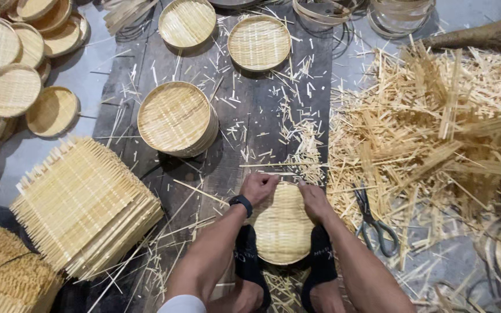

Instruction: The person sits on the floor of a bamboo workshop and assembles bamboo steamer baskets. They trim bamboo strips with shears, fit a woven bamboo mat into a round rim, press the rim and mat together over a wooden form, and set finished steamers aside with the stack.

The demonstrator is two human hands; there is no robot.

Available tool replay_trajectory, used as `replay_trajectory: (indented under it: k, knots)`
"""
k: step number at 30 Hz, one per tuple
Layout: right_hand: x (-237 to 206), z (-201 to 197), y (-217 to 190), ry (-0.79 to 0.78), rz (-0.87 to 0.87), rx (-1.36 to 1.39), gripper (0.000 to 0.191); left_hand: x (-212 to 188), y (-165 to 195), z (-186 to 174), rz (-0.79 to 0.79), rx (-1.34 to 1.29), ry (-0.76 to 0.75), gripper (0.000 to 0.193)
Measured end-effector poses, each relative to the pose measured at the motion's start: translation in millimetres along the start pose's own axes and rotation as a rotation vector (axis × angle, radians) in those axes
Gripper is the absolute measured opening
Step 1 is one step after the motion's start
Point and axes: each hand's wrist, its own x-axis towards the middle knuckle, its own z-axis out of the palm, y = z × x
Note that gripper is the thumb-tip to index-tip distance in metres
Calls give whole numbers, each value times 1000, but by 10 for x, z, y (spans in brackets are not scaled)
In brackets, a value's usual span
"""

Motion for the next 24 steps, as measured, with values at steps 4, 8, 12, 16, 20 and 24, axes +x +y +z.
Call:
replay_trajectory:
  k: [4, 8, 12, 16, 20, 24]
  knots:
    - [-125, -136, -110, 47, -145, -130, 66, -72, 304, -172, 73, 0, -117, 61]
    - [-647, -904, -341, 42, -160, -509, 59, -348, 768, -412, 26, 116, -221, 70]
    - [-1458, -1984, -383, -90, -41, -1057, 52, -827, 973, -436, 466, 210, 39, 50]
    - [-2118, -2221, 31, -107, -1, -1041, 45, -1583, 608, -95, 854, 414, -20, 27]
    - [-1993, -1796, 673, -192, 175, -702, 44, -2241, -10, 61, 777, 673, -171, 31]
    - [-1718, -1223, 1272, 184, 36, -514, 54, -2358, -172, 59, 536, 616, -195, 54]
